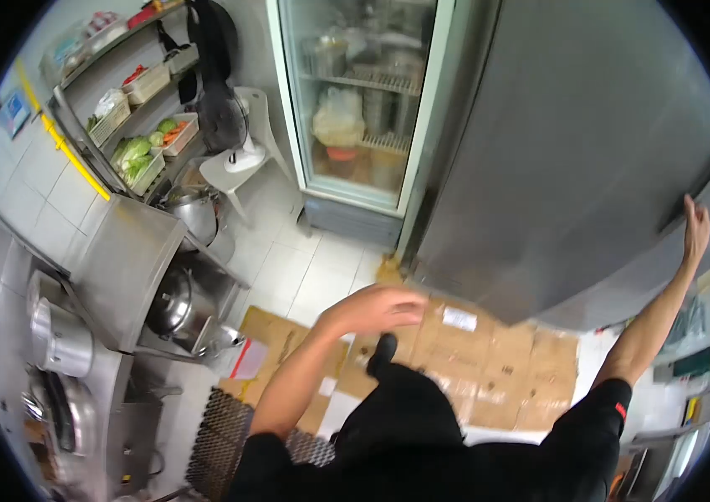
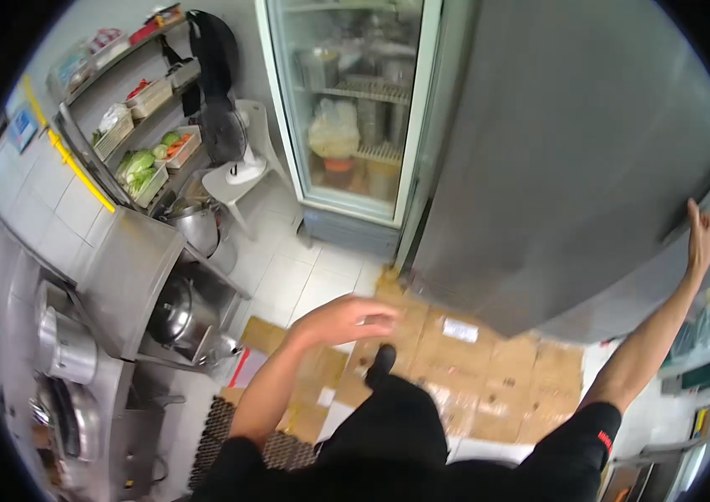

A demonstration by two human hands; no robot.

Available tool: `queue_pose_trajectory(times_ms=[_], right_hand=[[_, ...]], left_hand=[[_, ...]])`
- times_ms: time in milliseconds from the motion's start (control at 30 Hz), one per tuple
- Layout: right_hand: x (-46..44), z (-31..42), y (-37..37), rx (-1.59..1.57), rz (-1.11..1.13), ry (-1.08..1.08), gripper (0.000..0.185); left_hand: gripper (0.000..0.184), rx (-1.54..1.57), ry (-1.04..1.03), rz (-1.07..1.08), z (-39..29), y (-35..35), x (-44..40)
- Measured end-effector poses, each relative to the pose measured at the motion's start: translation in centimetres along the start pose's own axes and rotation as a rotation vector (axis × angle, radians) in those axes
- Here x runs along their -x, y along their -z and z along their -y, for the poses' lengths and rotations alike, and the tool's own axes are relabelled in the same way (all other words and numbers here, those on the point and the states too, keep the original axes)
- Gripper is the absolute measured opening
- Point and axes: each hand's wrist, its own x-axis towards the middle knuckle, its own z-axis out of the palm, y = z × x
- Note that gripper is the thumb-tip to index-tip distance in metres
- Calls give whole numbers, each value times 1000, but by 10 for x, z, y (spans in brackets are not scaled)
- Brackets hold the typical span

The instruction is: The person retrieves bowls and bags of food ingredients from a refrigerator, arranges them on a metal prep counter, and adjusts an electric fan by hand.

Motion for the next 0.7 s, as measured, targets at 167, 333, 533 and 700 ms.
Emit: queue_pose_trajectory(times_ms=[167,333,533,700], right_hand=[[96,42,11,-1238,27,-174,70],[253,129,36,-1233,15,-214,68],[374,168,80,-1278,389,125,33],[349,99,46,-1017,586,-59,19]], left_hand=[[29,-70,412,-413,16,-35,127],[40,54,300,-300,-73,-69,118],[100,135,-131,-784,-105,-54,43],[56,-9,-13,-1332,-51,66,62]])
